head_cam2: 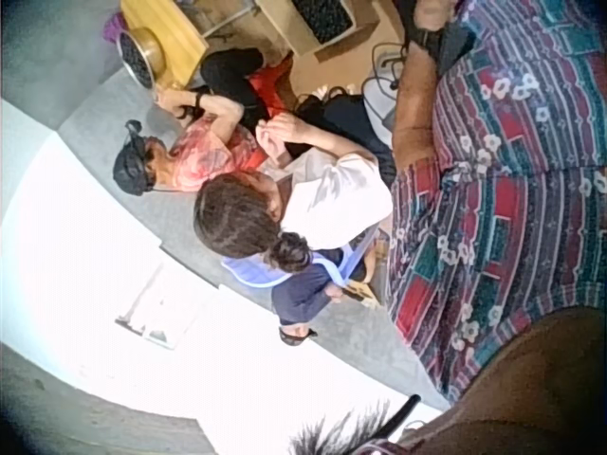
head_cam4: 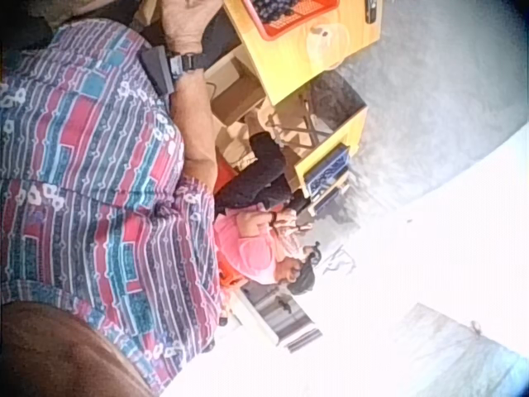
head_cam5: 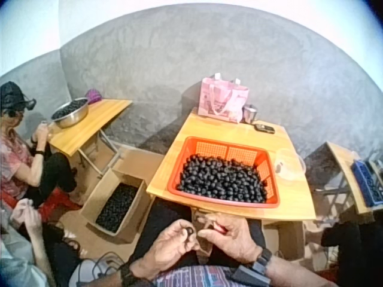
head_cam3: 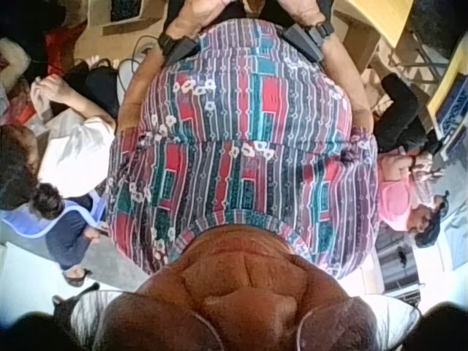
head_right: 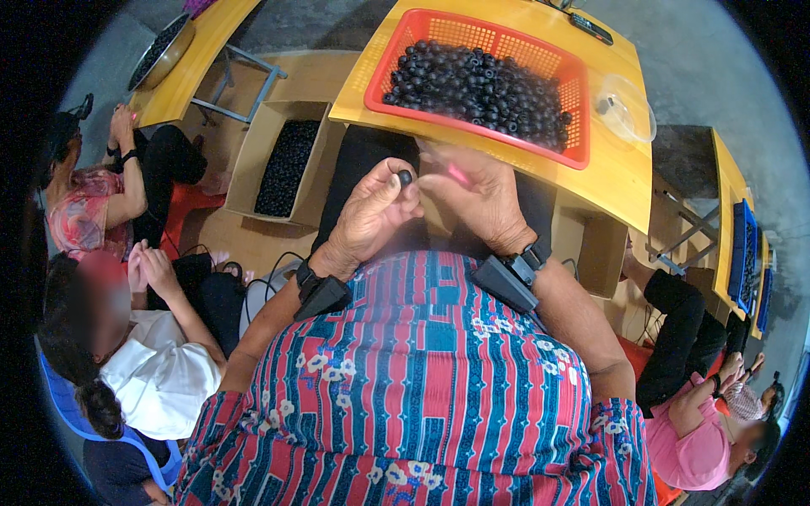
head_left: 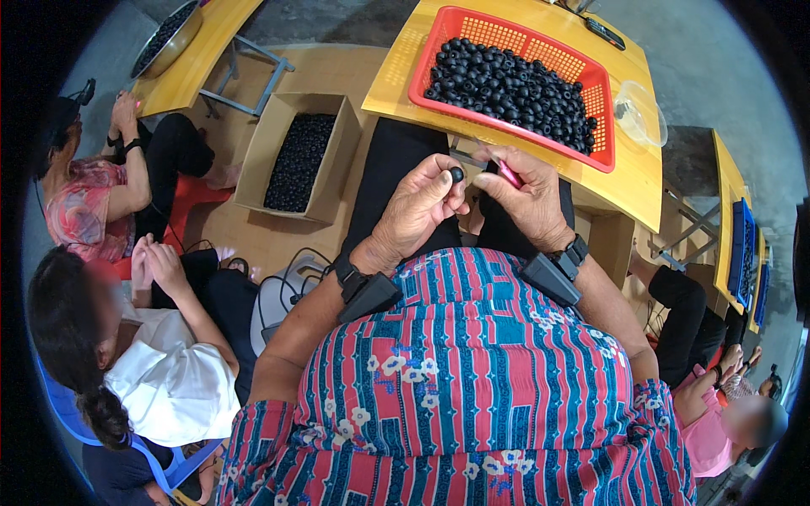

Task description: Trimming or peeling small black rubber spheres using a hand tool in a manufacturing setting.

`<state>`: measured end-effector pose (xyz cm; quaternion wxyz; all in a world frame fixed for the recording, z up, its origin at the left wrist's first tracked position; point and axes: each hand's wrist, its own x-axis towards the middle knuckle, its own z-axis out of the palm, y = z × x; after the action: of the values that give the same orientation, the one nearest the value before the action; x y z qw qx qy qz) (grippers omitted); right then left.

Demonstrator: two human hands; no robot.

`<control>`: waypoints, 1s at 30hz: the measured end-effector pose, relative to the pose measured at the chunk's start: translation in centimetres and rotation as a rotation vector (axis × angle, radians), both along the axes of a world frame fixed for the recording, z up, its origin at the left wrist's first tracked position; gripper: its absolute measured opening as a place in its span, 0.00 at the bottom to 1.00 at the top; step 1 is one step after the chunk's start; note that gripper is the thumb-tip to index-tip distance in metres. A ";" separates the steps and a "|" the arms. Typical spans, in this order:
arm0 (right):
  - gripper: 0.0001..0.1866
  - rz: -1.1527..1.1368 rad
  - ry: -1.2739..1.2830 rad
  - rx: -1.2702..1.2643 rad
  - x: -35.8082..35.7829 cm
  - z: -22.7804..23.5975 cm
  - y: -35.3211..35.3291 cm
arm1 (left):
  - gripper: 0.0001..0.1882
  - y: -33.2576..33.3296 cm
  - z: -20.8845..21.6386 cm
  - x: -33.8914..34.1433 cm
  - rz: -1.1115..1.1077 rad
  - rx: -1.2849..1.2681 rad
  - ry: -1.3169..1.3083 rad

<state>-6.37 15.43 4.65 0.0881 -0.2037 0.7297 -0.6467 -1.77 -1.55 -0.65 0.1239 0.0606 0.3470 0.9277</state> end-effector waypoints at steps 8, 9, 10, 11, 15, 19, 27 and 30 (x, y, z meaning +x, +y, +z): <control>0.15 0.081 0.104 0.135 -0.2 0.2 -0.9 | 0.14 -0.1 -1.0 -0.3 -0.008 -0.008 -0.018; 0.16 0.076 0.124 0.140 -0.2 0.1 -0.8 | 0.14 -0.1 -0.8 -0.3 -0.023 0.011 -0.007; 0.16 0.075 0.122 0.140 -0.2 0.0 -0.9 | 0.14 0.0 -0.6 -0.3 -0.024 0.011 -0.009; 0.15 0.065 0.141 0.142 -0.2 0.1 -0.9 | 0.12 0.3 -0.4 -0.3 0.002 0.010 -0.059; 0.11 0.026 0.240 0.168 -0.1 0.4 -1.1 | 0.09 0.4 0.0 -0.2 0.035 0.025 -0.124; 0.08 0.010 0.178 0.149 -0.1 -0.8 -0.8 | 0.09 0.4 -0.3 -0.2 0.029 0.046 -0.160; 0.12 0.081 -0.167 -0.032 0.0 -0.2 -0.8 | 0.07 0.3 -0.6 -0.2 0.083 0.047 -0.080; 0.11 0.078 -0.070 0.048 -0.2 -0.2 -0.7 | 0.07 0.2 -0.9 -0.3 0.068 0.071 -0.074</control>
<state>-6.57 14.69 4.47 0.1436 -0.2073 0.7330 -0.6317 -2.03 -1.40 -1.58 0.1031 0.0188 0.3109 0.9446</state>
